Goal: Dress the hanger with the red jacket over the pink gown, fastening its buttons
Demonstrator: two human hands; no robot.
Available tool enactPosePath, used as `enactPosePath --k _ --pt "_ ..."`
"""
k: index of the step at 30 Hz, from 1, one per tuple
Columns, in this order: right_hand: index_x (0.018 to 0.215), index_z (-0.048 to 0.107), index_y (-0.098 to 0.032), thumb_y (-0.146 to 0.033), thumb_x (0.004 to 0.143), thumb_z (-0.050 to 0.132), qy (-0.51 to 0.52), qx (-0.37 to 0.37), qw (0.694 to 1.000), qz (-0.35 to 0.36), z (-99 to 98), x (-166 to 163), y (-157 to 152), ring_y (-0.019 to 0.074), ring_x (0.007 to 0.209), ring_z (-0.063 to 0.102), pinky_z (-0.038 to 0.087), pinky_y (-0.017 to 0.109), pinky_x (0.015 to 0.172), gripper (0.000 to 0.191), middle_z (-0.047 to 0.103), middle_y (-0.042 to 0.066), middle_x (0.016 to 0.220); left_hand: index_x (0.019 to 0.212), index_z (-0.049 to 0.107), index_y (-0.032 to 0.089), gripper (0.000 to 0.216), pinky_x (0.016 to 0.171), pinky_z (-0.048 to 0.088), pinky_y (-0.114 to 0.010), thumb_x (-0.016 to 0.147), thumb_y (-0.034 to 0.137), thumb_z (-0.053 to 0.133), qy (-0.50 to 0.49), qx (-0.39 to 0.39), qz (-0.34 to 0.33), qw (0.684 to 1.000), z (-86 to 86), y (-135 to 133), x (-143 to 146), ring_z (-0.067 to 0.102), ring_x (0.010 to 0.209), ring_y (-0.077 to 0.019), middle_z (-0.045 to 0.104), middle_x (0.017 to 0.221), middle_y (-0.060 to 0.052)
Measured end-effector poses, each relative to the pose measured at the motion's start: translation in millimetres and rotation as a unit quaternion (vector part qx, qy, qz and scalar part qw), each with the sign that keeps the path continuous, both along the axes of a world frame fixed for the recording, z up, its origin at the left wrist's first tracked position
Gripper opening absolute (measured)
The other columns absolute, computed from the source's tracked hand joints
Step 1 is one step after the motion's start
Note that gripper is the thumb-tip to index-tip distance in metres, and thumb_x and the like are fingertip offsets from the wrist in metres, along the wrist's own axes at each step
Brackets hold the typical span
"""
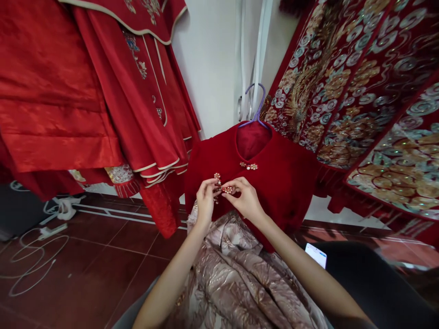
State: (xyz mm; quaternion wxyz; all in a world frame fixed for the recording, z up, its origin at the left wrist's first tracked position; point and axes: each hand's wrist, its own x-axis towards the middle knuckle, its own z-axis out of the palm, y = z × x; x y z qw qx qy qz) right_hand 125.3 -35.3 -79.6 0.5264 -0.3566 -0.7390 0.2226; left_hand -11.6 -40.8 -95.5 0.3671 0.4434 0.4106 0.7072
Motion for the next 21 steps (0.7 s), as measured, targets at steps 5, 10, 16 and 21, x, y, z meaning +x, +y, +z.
enactPosePath --k 5,10,16,21 --pt "0.097 0.070 -0.020 -0.019 0.077 0.069 0.026 0.004 0.999 -0.041 -9.4 -15 14 0.0150 0.076 0.061 0.059 0.034 0.078 0.021 0.056 0.004 0.094 0.093 0.066 0.016 0.021 0.085 0.055 -0.032 0.081 0.031 0.057 0.005 0.006 -0.048 0.999 1.9 1 -4 0.065 0.093 -0.0164 0.068 0.104 -0.007" --pt "0.100 0.070 -0.020 -0.024 0.086 0.058 0.049 0.009 0.998 -0.034 -11.0 -16 14 0.0155 0.079 0.063 0.060 0.034 0.078 0.019 0.057 0.006 0.096 0.090 0.069 0.015 0.021 0.091 0.054 -0.036 0.078 0.030 0.062 0.001 0.018 -0.033 0.999 -2.5 7 -6 0.068 0.090 -0.0168 0.072 0.095 -0.007" --pt "0.113 0.065 -0.022 -0.027 0.090 0.054 0.056 0.030 0.997 -0.040 -12.5 -13 9 0.0170 0.086 0.063 0.060 0.035 0.081 0.026 0.058 0.007 0.101 0.097 0.071 0.015 0.027 0.094 0.053 -0.038 0.073 0.028 0.070 0.055 0.030 -0.030 0.998 -2.1 6 -9 0.070 0.092 -0.0196 0.074 0.102 -0.009" --pt "0.113 0.065 -0.023 -0.025 0.091 0.053 0.060 0.057 0.995 -0.059 -12.8 -17 7 0.0164 0.086 0.063 0.058 0.035 0.084 0.025 0.057 0.007 0.102 0.097 0.071 0.014 0.028 0.090 0.055 -0.036 0.074 0.029 0.072 0.085 0.028 -0.007 0.996 0.2 4 -8 0.071 0.091 -0.0196 0.074 0.103 -0.011"
